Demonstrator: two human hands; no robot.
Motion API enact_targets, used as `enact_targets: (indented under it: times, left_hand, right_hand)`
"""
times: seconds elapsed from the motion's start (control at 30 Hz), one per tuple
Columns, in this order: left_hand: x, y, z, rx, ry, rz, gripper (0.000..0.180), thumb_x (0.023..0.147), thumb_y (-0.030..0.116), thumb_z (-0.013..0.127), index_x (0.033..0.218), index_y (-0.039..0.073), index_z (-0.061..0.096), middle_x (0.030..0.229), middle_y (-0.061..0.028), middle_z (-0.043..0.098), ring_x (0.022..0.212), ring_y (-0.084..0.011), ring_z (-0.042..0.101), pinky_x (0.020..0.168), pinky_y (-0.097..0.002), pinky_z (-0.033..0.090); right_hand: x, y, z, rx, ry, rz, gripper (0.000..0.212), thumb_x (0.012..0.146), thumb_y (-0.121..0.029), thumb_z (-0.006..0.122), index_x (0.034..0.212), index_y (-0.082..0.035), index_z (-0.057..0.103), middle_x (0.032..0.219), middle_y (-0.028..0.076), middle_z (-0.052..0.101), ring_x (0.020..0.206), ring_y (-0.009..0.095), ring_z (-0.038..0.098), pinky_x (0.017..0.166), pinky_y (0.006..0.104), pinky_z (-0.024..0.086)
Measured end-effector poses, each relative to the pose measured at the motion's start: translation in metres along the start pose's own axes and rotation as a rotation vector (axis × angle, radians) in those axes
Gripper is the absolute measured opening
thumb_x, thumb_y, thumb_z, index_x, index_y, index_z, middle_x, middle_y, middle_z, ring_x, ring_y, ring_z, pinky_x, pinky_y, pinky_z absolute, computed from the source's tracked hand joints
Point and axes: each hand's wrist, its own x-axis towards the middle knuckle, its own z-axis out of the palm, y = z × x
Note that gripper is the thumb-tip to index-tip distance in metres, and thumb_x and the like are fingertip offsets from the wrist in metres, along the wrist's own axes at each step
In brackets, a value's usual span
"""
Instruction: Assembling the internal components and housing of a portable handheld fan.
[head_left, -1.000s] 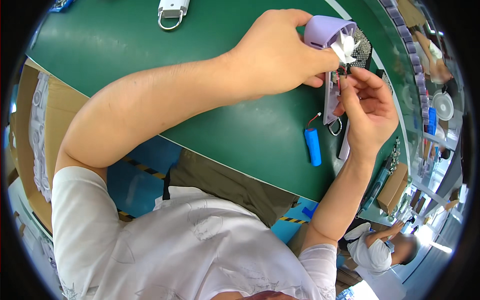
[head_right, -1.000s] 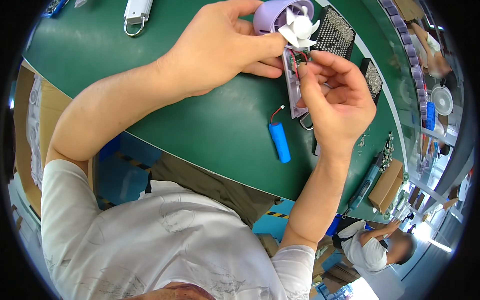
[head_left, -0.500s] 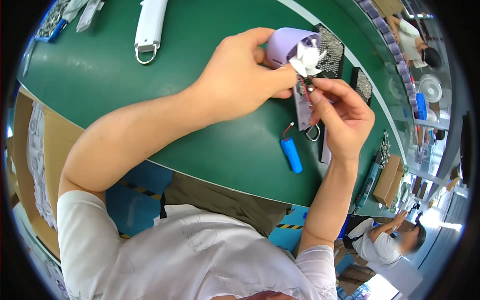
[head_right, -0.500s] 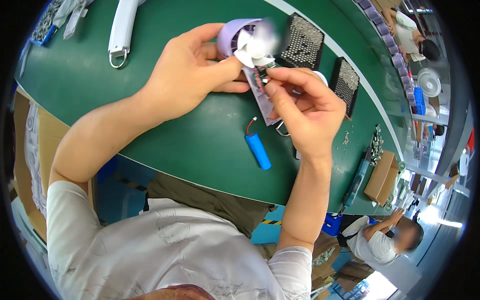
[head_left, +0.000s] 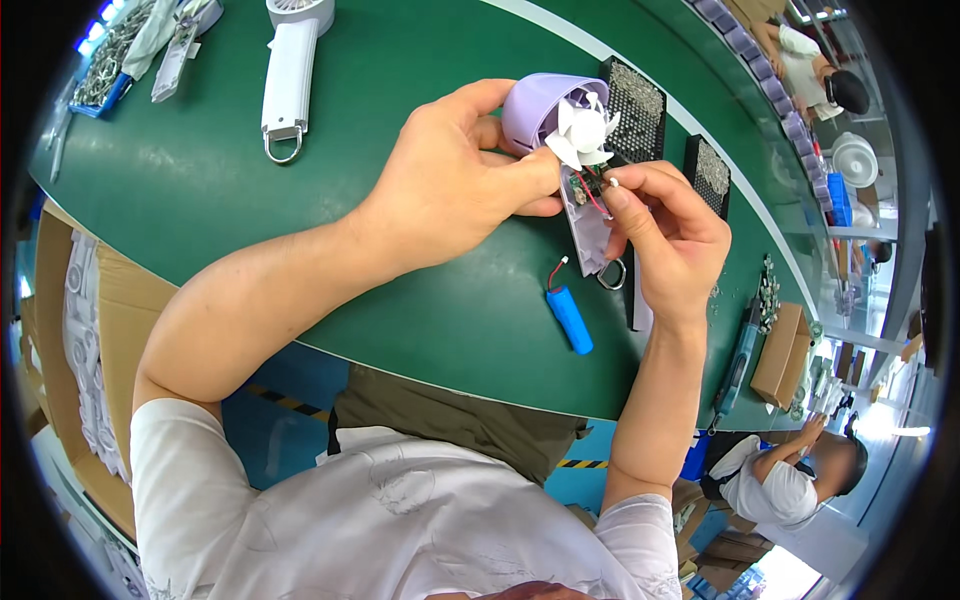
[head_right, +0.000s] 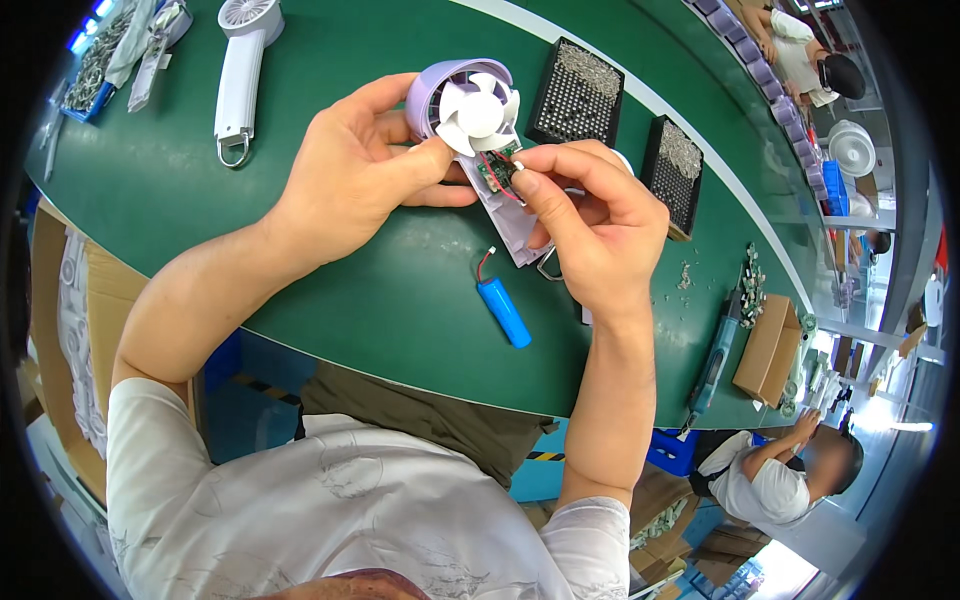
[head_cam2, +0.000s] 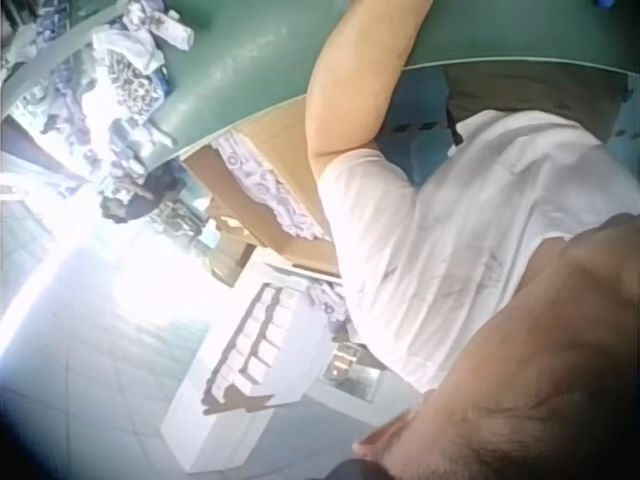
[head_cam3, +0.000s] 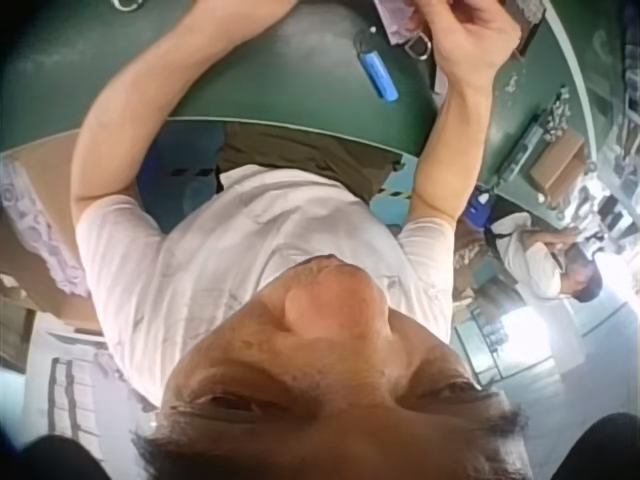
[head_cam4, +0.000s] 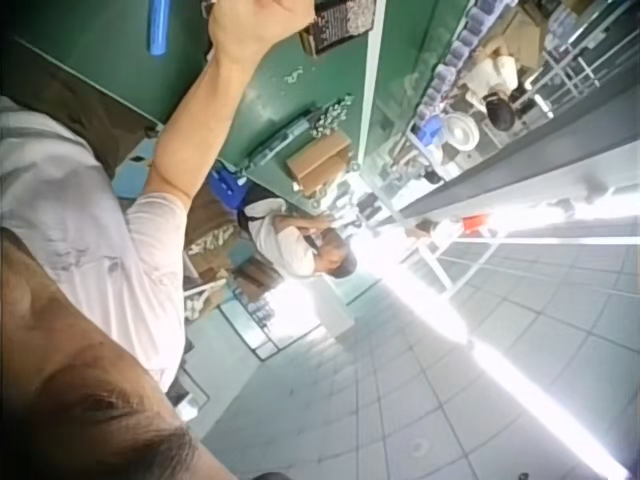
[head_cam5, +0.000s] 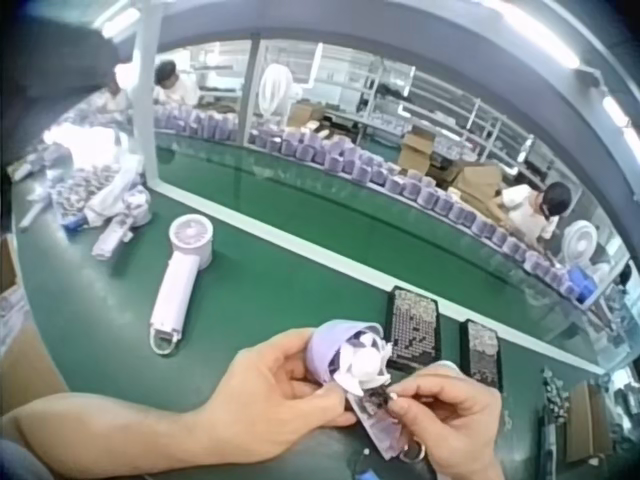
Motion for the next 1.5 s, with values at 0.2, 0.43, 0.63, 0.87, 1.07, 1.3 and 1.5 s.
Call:
enact_targets:
  times: [0.2, 0.43, 0.63, 0.87, 1.07, 1.3, 1.5]
  left_hand:
    - [-0.001, 0.003, 0.0, -0.043, -0.035, -0.014, 0.053, 0.099, 0.0, 0.06, 0.145, -0.012, 0.039, 0.123, -0.0206, 0.066, 0.107, -0.029, 0.072, 0.093, -0.0438, 0.065]
    - [0.0, 0.001, -0.002, -0.112, -0.033, -0.05, 0.054, 0.101, 0.007, 0.064, 0.146, -0.01, 0.039, 0.12, -0.02, 0.068, 0.103, -0.0295, 0.074, 0.09, -0.0442, 0.065]
    - [0.0, -0.003, -0.001, -0.105, -0.011, -0.039, 0.054, 0.101, 0.009, 0.065, 0.146, -0.01, 0.04, 0.121, -0.0191, 0.068, 0.103, -0.0284, 0.074, 0.09, -0.0436, 0.065]
    - [0.004, -0.004, -0.002, -0.059, -0.056, -0.027, 0.052, 0.102, 0.008, 0.063, 0.146, -0.009, 0.041, 0.122, -0.0189, 0.068, 0.105, -0.0293, 0.074, 0.091, -0.0446, 0.064]
    - [0.003, -0.005, -0.006, -0.063, -0.067, -0.02, 0.054, 0.102, 0.009, 0.064, 0.146, -0.01, 0.04, 0.122, -0.0197, 0.068, 0.105, -0.0296, 0.074, 0.091, -0.0447, 0.065]
    - [0.0, -0.002, -0.002, -0.059, -0.003, -0.101, 0.054, 0.096, 0.006, 0.066, 0.141, -0.013, 0.042, 0.116, -0.0197, 0.069, 0.103, -0.026, 0.073, 0.086, -0.0362, 0.066]
    - [0.0, -0.002, -0.002, -0.022, -0.021, -0.098, 0.05, 0.096, 0.008, 0.068, 0.138, -0.011, 0.048, 0.11, -0.0195, 0.07, 0.1, -0.0247, 0.074, 0.083, -0.0343, 0.066]
  right_hand:
    - [-0.002, -0.009, -0.001, -0.288, -0.012, -0.187, 0.016, 0.088, 0.009, 0.073, 0.102, 0.003, 0.077, 0.091, 0.007, 0.067, 0.069, 0.009, 0.063, 0.053, 0.021, 0.05]
    - [0.002, -0.016, 0.001, -0.624, -0.029, -0.49, 0.014, 0.083, 0.009, 0.075, 0.095, 0.001, 0.076, 0.086, 0.008, 0.064, 0.069, 0.016, 0.062, 0.057, 0.0274, 0.05]
    - [0.001, -0.017, 0.002, -0.694, -0.036, -0.551, 0.016, 0.079, 0.008, 0.077, 0.092, 0.0, 0.076, 0.082, 0.008, 0.062, 0.065, 0.016, 0.06, 0.055, 0.0272, 0.047]
    - [-0.003, -0.019, -0.002, -0.698, -0.076, -0.516, 0.017, 0.079, 0.011, 0.076, 0.093, 0.001, 0.076, 0.082, 0.006, 0.064, 0.06, 0.008, 0.058, 0.049, 0.0221, 0.041]
    - [-0.005, -0.023, 0.004, -0.603, -0.017, -0.41, 0.016, 0.078, 0.007, 0.079, 0.091, 0.0, 0.077, 0.081, 0.006, 0.072, 0.057, 0.006, 0.06, 0.047, 0.0204, 0.045]
    - [-0.006, -0.013, 0.005, -0.435, -0.019, -0.327, 0.019, 0.078, 0.008, 0.078, 0.094, -0.002, 0.08, 0.084, 0.004, 0.074, 0.06, 0.003, 0.06, 0.048, 0.0176, 0.044]
    - [-0.005, -0.01, 0.006, -0.451, -0.018, -0.317, 0.018, 0.077, 0.008, 0.078, 0.092, -0.002, 0.08, 0.083, 0.003, 0.073, 0.06, 0.002, 0.059, 0.049, 0.0167, 0.043]
